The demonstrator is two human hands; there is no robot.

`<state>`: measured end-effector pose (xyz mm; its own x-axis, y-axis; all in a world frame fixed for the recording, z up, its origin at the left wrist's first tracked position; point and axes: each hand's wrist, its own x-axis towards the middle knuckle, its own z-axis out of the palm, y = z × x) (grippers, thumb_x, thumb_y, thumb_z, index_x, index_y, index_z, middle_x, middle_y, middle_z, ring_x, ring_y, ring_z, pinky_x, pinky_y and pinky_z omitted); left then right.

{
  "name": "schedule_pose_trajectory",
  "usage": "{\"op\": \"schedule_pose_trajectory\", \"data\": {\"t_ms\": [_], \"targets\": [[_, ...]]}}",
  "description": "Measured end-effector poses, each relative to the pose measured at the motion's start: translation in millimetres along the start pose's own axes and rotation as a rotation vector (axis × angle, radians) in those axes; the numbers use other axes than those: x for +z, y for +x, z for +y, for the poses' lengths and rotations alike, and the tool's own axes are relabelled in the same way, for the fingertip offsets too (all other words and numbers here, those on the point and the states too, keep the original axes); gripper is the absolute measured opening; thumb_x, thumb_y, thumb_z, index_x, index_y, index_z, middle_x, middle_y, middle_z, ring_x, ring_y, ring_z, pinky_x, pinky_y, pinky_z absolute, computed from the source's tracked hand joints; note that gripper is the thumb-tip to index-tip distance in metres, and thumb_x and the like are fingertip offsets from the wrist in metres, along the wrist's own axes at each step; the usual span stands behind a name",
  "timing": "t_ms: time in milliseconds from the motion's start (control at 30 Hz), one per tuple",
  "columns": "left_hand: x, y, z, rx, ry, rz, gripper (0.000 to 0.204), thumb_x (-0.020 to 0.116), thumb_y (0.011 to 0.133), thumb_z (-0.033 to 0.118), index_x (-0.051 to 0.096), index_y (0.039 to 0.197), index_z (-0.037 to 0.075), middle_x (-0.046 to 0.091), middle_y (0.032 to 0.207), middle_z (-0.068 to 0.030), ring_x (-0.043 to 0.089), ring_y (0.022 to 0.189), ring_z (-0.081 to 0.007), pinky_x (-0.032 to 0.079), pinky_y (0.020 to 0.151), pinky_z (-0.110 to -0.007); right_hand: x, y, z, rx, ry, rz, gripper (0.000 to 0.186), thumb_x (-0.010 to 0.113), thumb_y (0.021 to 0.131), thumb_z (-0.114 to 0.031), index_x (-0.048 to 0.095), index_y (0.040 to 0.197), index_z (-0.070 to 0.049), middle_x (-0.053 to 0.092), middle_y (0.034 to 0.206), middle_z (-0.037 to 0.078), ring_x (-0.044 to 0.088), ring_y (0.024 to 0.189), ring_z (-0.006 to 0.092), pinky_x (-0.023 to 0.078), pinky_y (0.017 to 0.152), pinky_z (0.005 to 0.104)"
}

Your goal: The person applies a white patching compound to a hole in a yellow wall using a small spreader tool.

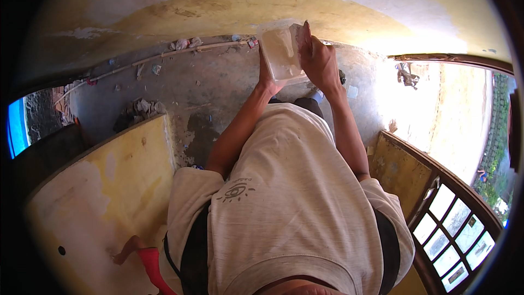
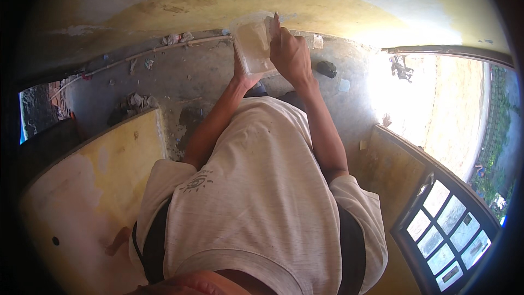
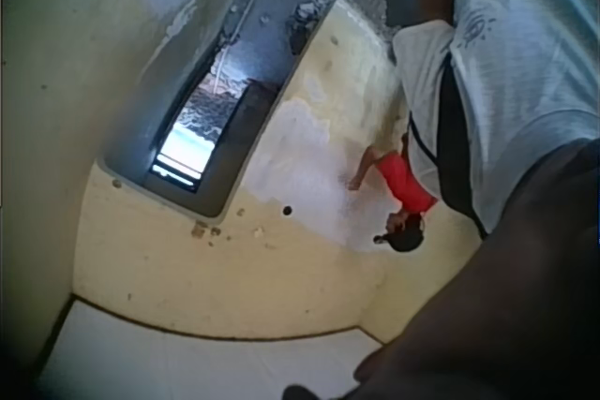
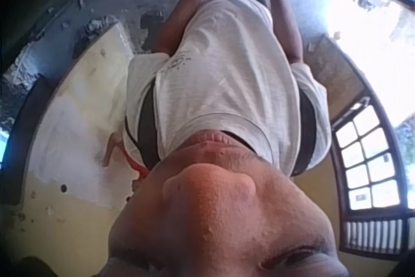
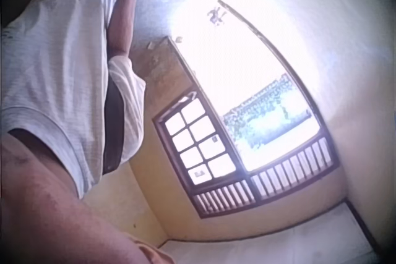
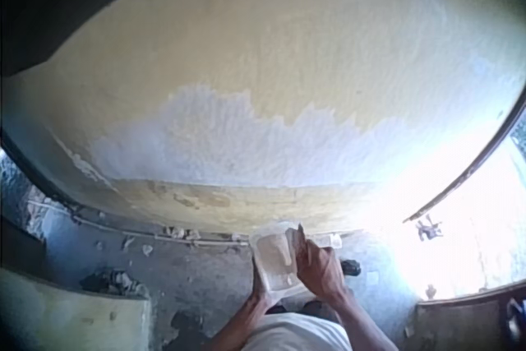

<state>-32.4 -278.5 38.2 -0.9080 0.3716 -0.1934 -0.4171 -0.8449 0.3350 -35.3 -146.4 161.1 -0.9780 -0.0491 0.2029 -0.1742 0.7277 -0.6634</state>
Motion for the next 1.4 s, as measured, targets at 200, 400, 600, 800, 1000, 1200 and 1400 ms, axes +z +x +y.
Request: {"op": "schedule_pose_trajectory", "data": {"t_ms": [200, 400, 600, 800, 1000, 1200, 1400], "targets": [[13, -4, 2, -0.010, -0.013, -0.022, 0.067, 0.031, 0.102, 0.067, 0.046, 0.149, 0.021, 0.056, 0.144, -0.0029, 0.056, 0.130, -0.0227, 0.045, 0.110, -0.046, 7, -6, -6, -0.017, 0.010, -0.072, 0.015, 0.059, 0.091, -0.010, 0.060, 0.084, 0.003, 0.060, 0.063, 0.029, 0.063, 0.059, 0.0467, 0.051, 0.056, 0.0520], [16, -9, 5, -0.024, -0.031, 0.021, 0.067, 0.030, 0.103, 0.067, 0.044, 0.150, 0.022, 0.053, 0.147, -0.0021, 0.052, 0.134, -0.0231, 0.044, 0.111, -0.047, 15, -5, -8, -0.055, -0.031, -0.178, 0.013, 0.060, 0.090, -0.011, 0.059, 0.091, 0.003, 0.061, 0.063, 0.028, 0.064, 0.060, 0.0469, 0.051, 0.056, 0.0525], [9, -7, 8, 0.031, -0.013, 0.000, 0.064, 0.032, 0.104, 0.063, 0.044, 0.150, 0.020, 0.054, 0.146, -0.0033, 0.053, 0.134, -0.0233, 0.044, 0.111, -0.047, 14, -4, -8, -0.053, -0.016, -0.121, 0.013, 0.060, 0.091, -0.010, 0.058, 0.090, 0.002, 0.062, 0.066, 0.028, 0.064, 0.062, 0.0477, 0.051, 0.057, 0.0540], [16, -10, 13, 0.016, -0.042, 0.031, 0.062, 0.035, 0.104, 0.059, 0.044, 0.150, 0.019, 0.055, 0.144, -0.0046, 0.055, 0.132, -0.0234, 0.046, 0.110, -0.047, 7, -10, -8, -0.035, -0.031, -0.102, 0.013, 0.060, 0.091, -0.010, 0.057, 0.092, 0.003, 0.062, 0.065, 0.028, 0.063, 0.060, 0.0473, 0.051, 0.058, 0.0548], [26, -6, 10, 0.011, 0.031, 0.026, 0.064, 0.032, 0.104, 0.061, 0.041, 0.152, 0.020, 0.052, 0.148, -0.0050, 0.053, 0.134, -0.0252, 0.044, 0.111, -0.049, -4, -7, -8, 0.008, -0.027, -0.089, 0.014, 0.059, 0.091, -0.011, 0.059, 0.092, 0.003, 0.061, 0.064, 0.027, 0.063, 0.061, 0.0467, 0.050, 0.059, 0.0545], [23, 0, 0, 0.002, 0.024, 0.033, 0.061, 0.033, 0.105, 0.058, 0.043, 0.151, 0.019, 0.052, 0.149, -0.0049, 0.052, 0.135, -0.0245, 0.043, 0.113, -0.047, -10, -7, 0, 0.028, -0.045, -0.080, 0.015, 0.058, 0.091, -0.012, 0.061, 0.093, 0.003, 0.061, 0.065, 0.028, 0.063, 0.061, 0.0465, 0.050, 0.059, 0.0544], [29, 12, -10, -0.013, 0.025, 0.037, 0.058, 0.034, 0.106, 0.055, 0.045, 0.149, 0.018, 0.055, 0.145, -0.0036, 0.054, 0.131, -0.0235, 0.044, 0.111, -0.046, -23, -3, 14, 0.021, 0.061, -0.062, 0.015, 0.058, 0.091, -0.011, 0.061, 0.093, 0.004, 0.061, 0.066, 0.029, 0.063, 0.062, 0.0472, 0.050, 0.059, 0.0541]]}}
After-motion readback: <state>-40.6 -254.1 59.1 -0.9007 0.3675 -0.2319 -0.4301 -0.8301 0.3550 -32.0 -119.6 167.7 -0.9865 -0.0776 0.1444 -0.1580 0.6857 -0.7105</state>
